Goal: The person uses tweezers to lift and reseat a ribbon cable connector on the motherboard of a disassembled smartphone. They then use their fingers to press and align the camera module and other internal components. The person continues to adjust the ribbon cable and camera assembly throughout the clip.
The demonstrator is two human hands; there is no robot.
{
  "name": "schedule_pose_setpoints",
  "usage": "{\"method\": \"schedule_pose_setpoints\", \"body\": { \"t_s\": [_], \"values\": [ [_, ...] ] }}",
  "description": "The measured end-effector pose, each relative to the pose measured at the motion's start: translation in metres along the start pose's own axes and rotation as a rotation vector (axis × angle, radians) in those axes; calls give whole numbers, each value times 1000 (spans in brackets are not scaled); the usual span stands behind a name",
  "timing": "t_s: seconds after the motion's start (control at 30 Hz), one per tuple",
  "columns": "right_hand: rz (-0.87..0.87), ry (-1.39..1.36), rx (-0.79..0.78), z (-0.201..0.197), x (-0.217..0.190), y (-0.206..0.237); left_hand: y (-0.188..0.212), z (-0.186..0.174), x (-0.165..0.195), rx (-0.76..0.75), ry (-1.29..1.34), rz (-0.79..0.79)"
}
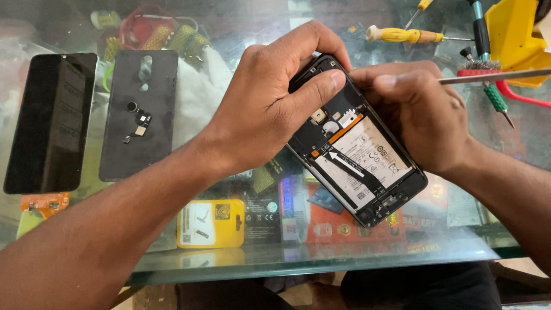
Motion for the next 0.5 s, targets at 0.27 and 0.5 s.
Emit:
{"method": "schedule_pose_setpoints", "body": {
  "t_s": [0.27,0.5],
  "values": [
    [-43,78,36,-3,-1,2,0,1,-5,-7,16,-3],
    [-176,273,-111,10,-15,2,1,2,-7,-11,58,4]
  ]
}}
Point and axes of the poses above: each hand's wrist, its own y-axis away from the middle knuckle, its own z-axis out of the palm, x = y × z, the point moved 3 cm from there along -y, towards the middle knuckle, and after that the axes turned 10 degrees about -x, right-handed, at the moved point
